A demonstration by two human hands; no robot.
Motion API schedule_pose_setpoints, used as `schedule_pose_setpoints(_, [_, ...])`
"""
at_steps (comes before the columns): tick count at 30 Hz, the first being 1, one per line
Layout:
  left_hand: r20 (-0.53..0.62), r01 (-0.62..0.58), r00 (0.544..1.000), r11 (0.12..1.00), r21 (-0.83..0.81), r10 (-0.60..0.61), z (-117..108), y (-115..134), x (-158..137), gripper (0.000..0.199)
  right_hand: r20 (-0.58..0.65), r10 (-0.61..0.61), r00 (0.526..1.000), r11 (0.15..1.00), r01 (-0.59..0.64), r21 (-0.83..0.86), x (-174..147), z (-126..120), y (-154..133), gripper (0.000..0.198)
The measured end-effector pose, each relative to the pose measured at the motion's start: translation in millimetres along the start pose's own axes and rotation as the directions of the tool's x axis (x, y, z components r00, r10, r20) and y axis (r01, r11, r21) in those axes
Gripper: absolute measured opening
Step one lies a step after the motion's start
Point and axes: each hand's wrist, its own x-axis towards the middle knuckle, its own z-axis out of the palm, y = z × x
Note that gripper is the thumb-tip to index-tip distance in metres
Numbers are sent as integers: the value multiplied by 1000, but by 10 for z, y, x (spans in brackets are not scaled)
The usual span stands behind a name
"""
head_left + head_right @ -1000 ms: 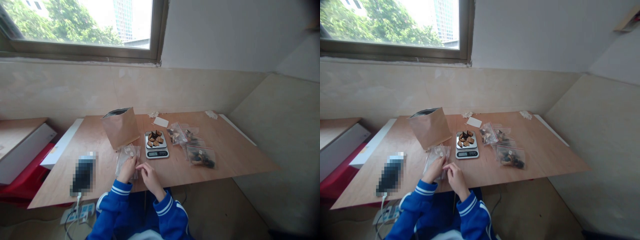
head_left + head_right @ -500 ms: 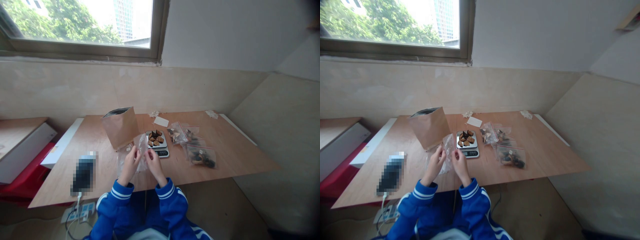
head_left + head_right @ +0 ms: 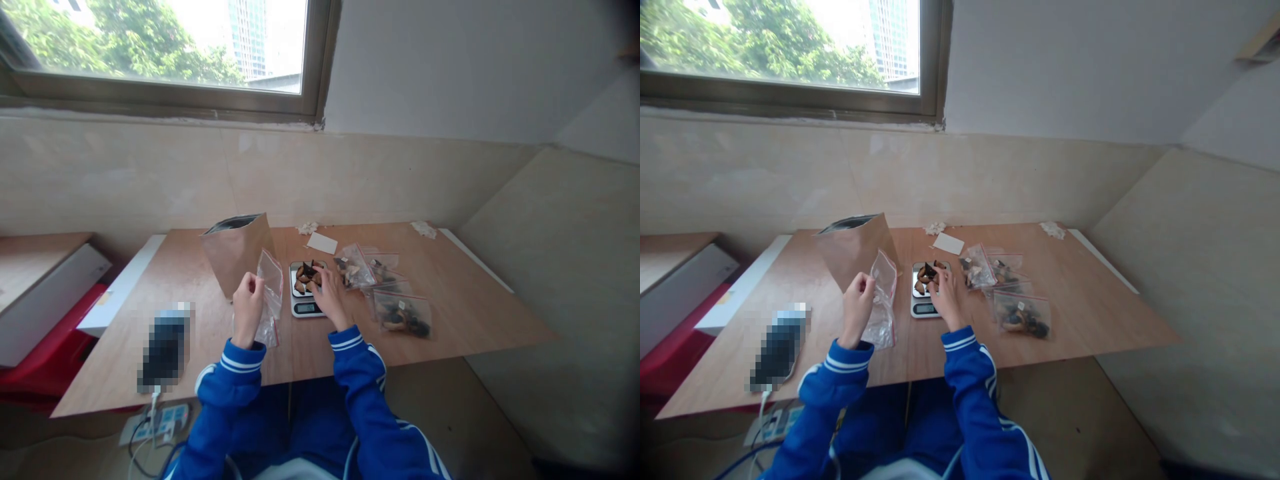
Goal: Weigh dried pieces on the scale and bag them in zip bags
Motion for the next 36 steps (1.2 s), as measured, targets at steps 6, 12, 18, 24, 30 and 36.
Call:
schedule_pose_setpoints(6, [28,21,999,1000,19,-22,77,-24,-29,24,45,-37,998,984,44,-174,-68,215,285,36])
schedule_pose_setpoints(12, [79,31,996,1000,2,-31,140,-32,-115,25,-26,-44,999,979,38,-198,-96,201,349,37])
schedule_pose_setpoints(18, [103,24,994,999,22,-27,186,-38,-161,25,-51,-22,998,972,10,-236,-109,159,455,40])
schedule_pose_setpoints(24, [100,16,995,999,27,-19,202,-85,-172,25,-69,13,998,998,-17,-57,-67,53,320,30])
schedule_pose_setpoints(30, [111,-2,994,999,40,-3,266,-112,-190,25,-147,201,969,900,-123,417,62,-108,-358,28])
schedule_pose_setpoints(36, [130,-52,990,998,35,47,296,-70,-233,24,250,140,958,816,-255,520,185,-264,-879,23])
